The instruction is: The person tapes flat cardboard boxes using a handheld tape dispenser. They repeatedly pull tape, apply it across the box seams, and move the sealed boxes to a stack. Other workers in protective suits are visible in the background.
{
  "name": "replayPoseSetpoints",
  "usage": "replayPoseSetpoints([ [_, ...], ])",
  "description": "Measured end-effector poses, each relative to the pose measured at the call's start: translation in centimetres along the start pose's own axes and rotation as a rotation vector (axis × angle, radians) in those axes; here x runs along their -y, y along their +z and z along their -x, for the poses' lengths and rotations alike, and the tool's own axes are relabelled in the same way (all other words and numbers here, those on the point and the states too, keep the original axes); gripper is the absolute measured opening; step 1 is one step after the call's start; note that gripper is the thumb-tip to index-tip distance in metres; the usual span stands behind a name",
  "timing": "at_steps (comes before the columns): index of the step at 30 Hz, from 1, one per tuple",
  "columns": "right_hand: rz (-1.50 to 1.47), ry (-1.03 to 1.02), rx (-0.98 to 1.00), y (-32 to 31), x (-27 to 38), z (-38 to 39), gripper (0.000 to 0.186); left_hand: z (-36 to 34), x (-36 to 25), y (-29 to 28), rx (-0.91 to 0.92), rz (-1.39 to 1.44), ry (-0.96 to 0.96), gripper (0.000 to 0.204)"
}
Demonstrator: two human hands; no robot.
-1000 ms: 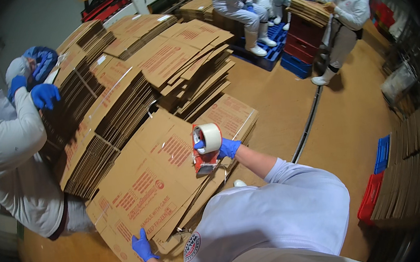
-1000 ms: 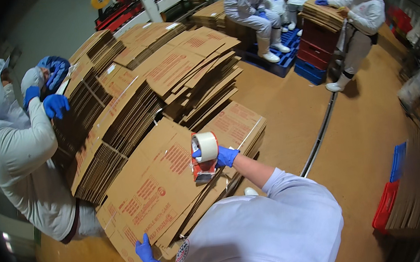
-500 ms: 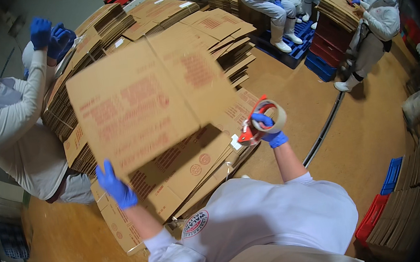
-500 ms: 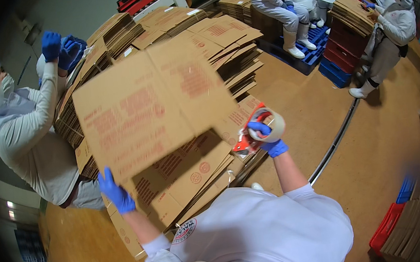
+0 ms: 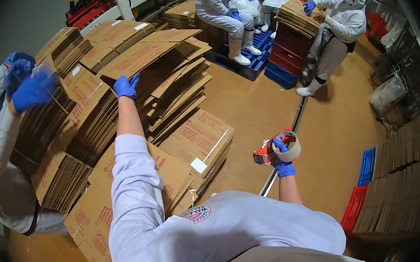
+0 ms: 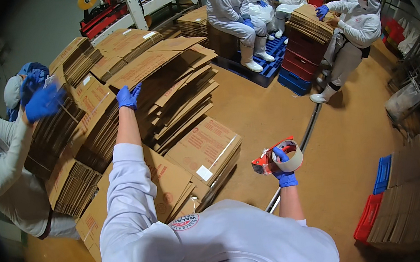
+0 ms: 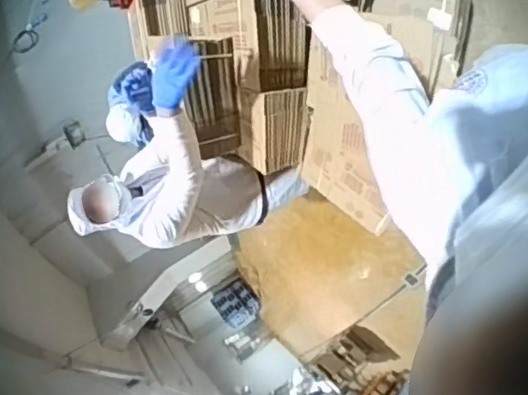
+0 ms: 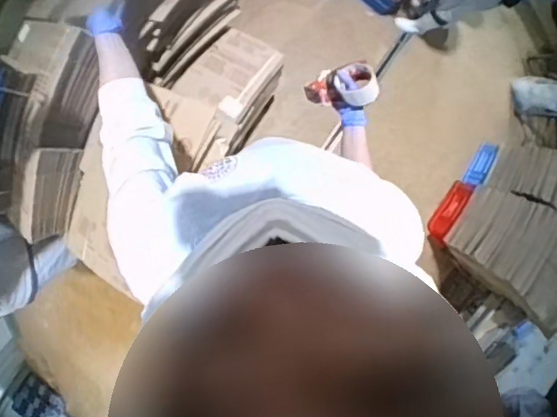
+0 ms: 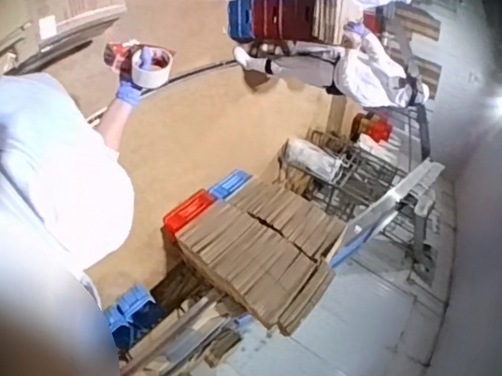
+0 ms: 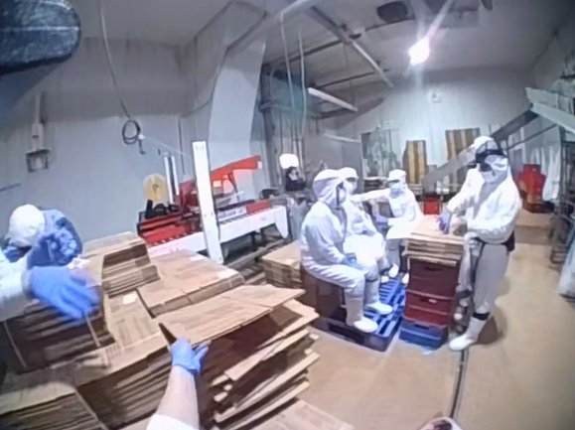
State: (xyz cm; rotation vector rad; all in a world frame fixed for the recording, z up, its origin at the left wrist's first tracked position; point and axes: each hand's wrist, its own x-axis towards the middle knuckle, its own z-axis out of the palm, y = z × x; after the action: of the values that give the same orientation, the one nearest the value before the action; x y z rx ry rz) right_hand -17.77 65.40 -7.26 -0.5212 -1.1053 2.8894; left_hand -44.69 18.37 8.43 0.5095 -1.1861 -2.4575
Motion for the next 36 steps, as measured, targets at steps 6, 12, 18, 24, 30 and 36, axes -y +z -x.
replayPoseSetpoints([
  [6,0.292,-0.174,0.125,-2.4,-0.3,-0.8,0.029,-0.4,0.9,-5.8,-0.077,-0.181,0.087,0.026],
  [12,0.308,0.023,0.562,4.4,-4.6,-2.9,0.031,11.2,-0.6,-16.7,-0.088,-0.835,0.368,0.04],
  [18,0.089,0.324,1.045,13.7,-15.8,-4.3,0.032,27.0,-7.6,-30.1,-0.451,-1.242,0.336,0.047],
  [24,0.166,0.911,0.91,25.0,-23.2,3.7,0.026,41.3,-6.9,-40.3,-0.542,-1.587,0.075,0.074],
  [30,0.252,0.936,0.845,23.3,-31.2,3.5,0.027,44.4,-1.5,-40.0,-0.434,-1.693,0.362,0.078],
  [36,0.204,1.079,0.883,25.6,-29.3,5.8,0.024,45.3,-1.6,-39.7,-0.515,-1.699,0.447,0.07],
])
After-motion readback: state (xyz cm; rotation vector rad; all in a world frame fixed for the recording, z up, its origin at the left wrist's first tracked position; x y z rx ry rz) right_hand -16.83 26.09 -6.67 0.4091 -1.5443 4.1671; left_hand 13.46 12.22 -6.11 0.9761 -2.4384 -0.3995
